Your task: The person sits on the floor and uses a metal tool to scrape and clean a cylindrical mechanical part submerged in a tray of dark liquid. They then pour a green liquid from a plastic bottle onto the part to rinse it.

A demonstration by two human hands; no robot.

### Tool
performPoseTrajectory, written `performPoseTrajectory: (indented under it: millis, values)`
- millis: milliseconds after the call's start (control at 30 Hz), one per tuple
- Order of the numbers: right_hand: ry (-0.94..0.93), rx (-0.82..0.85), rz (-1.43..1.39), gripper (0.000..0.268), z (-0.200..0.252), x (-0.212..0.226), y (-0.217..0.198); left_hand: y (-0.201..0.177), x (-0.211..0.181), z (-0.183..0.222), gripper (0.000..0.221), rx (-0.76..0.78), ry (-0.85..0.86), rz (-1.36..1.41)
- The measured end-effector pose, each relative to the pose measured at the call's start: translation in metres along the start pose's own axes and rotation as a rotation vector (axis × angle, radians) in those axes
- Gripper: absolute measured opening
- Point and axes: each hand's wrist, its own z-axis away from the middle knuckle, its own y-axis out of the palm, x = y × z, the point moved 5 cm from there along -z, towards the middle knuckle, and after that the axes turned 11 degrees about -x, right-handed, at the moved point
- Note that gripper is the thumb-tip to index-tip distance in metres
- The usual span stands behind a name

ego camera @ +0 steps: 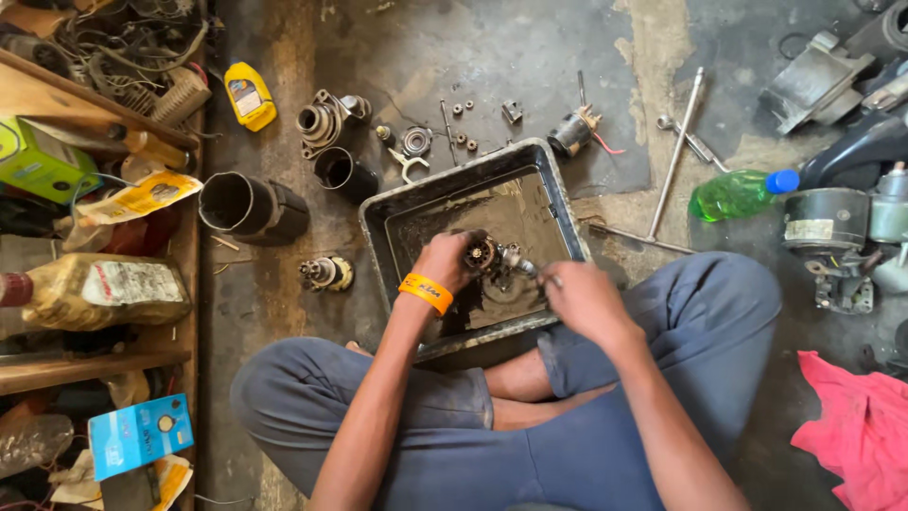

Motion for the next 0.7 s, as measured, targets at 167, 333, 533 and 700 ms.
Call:
performPoseTrajectory:
  millis: [167, 333, 533, 700]
  values:
    - [0.021, -0.012, -0.421, 0.021, -0.003, 0.002, 0.034, 0.017, 0.015, -0.001, 0.054, -0.042, -0.001, -0.037]
    - [0.101, -0.173, -0.301, 0.019, 0.001, -0.004, 0.072, 0.029, 0.021, -0.005, 0.029, -0.070, -0.012, -0.055]
    - [0.071, -0.176, -0.254, 0.023, 0.001, 0.002, 0.070, 0.024, 0.018, -0.007, 0.033, -0.002, -0.101, -0.024]
    - [-0.091, -0.270, -0.216, 0.022, 0.002, 0.012, 0.066, 0.029, 0.020, 0.000, 0.030, 0.022, -0.149, -0.072]
